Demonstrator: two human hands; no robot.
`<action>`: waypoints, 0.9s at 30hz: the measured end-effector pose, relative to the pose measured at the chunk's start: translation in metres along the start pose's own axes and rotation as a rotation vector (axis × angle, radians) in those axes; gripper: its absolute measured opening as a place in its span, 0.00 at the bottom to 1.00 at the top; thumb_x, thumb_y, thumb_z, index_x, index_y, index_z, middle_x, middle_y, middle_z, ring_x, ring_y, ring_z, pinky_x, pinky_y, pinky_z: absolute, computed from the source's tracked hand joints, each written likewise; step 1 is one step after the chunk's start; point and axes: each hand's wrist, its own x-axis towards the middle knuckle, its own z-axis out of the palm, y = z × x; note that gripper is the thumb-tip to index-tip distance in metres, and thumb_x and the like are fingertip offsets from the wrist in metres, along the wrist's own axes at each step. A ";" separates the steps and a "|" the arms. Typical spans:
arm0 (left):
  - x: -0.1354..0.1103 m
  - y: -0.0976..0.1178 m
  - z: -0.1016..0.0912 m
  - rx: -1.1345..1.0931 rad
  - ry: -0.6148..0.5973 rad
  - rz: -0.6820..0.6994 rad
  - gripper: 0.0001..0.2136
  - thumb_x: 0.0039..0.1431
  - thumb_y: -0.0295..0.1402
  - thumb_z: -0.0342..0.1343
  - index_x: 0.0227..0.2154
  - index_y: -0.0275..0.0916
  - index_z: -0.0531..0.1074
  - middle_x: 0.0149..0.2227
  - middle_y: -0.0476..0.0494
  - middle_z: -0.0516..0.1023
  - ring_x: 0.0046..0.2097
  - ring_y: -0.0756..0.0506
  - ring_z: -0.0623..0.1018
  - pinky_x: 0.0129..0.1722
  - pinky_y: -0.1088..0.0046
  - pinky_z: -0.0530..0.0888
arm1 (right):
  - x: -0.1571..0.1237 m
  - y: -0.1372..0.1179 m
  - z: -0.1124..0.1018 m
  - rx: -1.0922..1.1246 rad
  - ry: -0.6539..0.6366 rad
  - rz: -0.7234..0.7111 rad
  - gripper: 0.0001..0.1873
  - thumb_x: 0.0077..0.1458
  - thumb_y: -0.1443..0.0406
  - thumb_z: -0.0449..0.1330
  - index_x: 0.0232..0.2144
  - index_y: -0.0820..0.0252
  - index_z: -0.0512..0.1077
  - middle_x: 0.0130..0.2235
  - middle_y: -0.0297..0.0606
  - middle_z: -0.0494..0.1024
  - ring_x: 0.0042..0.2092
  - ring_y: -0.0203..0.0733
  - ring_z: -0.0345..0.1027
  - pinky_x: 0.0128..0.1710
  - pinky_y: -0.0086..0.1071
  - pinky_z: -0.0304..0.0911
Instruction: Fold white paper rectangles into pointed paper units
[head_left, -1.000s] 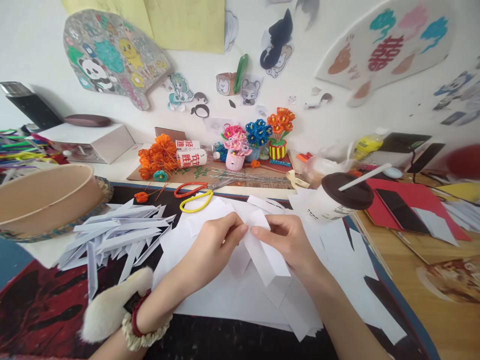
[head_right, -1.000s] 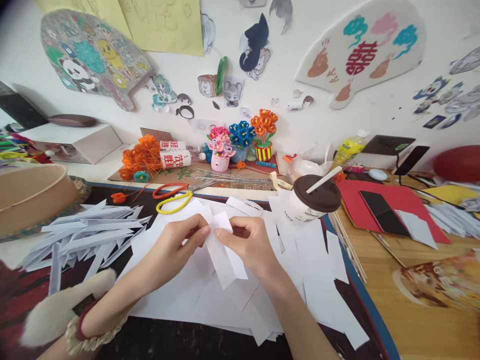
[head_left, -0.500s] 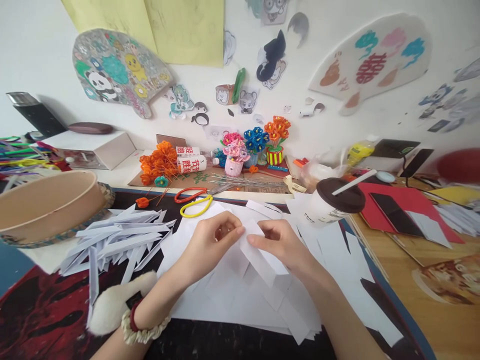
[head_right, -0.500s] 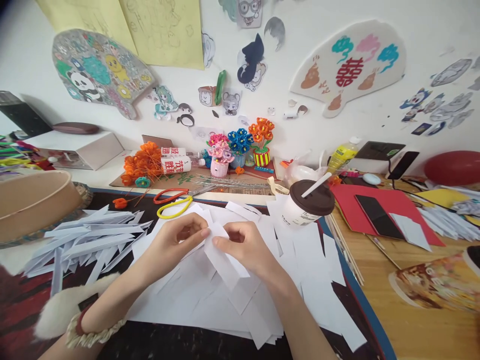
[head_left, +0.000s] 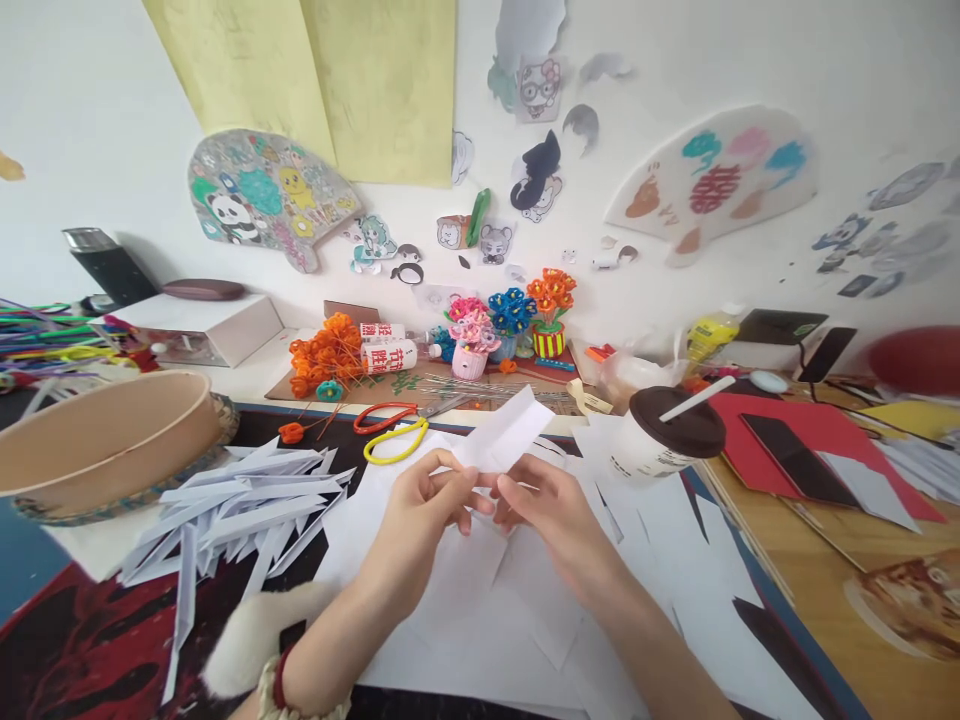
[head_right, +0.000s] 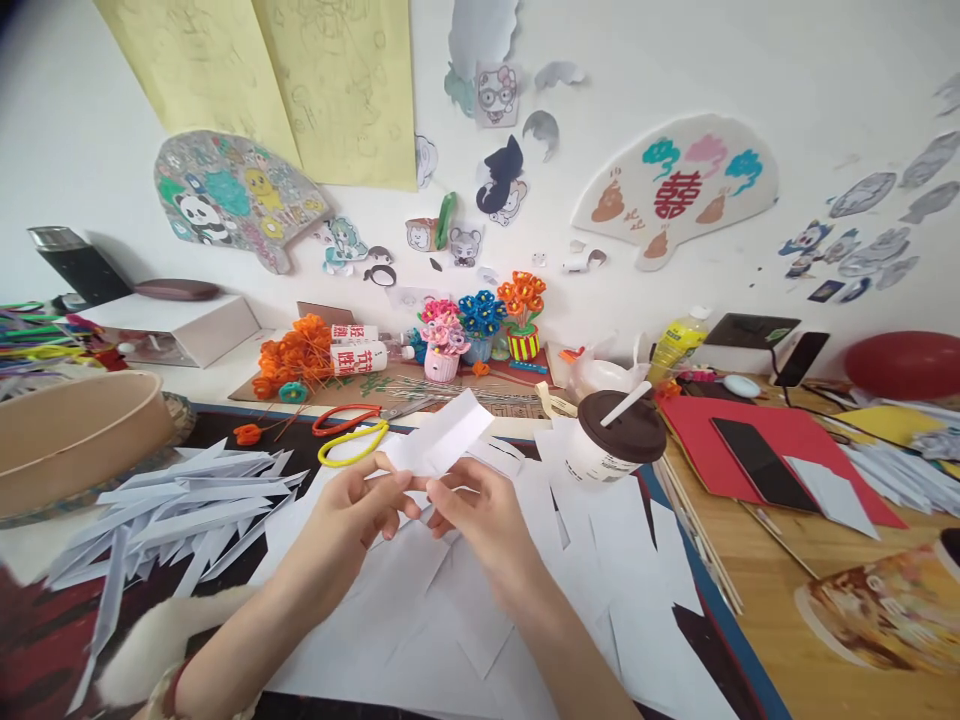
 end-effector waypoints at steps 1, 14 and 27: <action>-0.001 -0.003 0.003 0.011 -0.004 -0.007 0.12 0.55 0.37 0.60 0.27 0.36 0.65 0.25 0.48 0.75 0.25 0.53 0.71 0.24 0.79 0.63 | -0.001 0.001 0.002 -0.011 0.020 -0.031 0.19 0.49 0.53 0.66 0.35 0.61 0.75 0.33 0.38 0.76 0.28 0.36 0.67 0.28 0.31 0.65; -0.003 -0.013 0.007 0.427 -0.034 0.058 0.11 0.55 0.41 0.57 0.27 0.37 0.69 0.24 0.50 0.69 0.24 0.52 0.66 0.22 0.78 0.63 | -0.002 0.002 -0.005 -0.131 0.249 -0.141 0.19 0.51 0.52 0.64 0.19 0.60 0.71 0.20 0.35 0.71 0.22 0.36 0.62 0.23 0.31 0.59; 0.000 -0.004 -0.003 0.460 -0.020 0.236 0.13 0.62 0.41 0.50 0.29 0.37 0.70 0.25 0.48 0.73 0.22 0.52 0.67 0.21 0.76 0.65 | 0.000 0.001 -0.009 -0.307 0.195 -0.137 0.21 0.50 0.52 0.64 0.17 0.58 0.66 0.20 0.33 0.68 0.24 0.38 0.62 0.25 0.33 0.58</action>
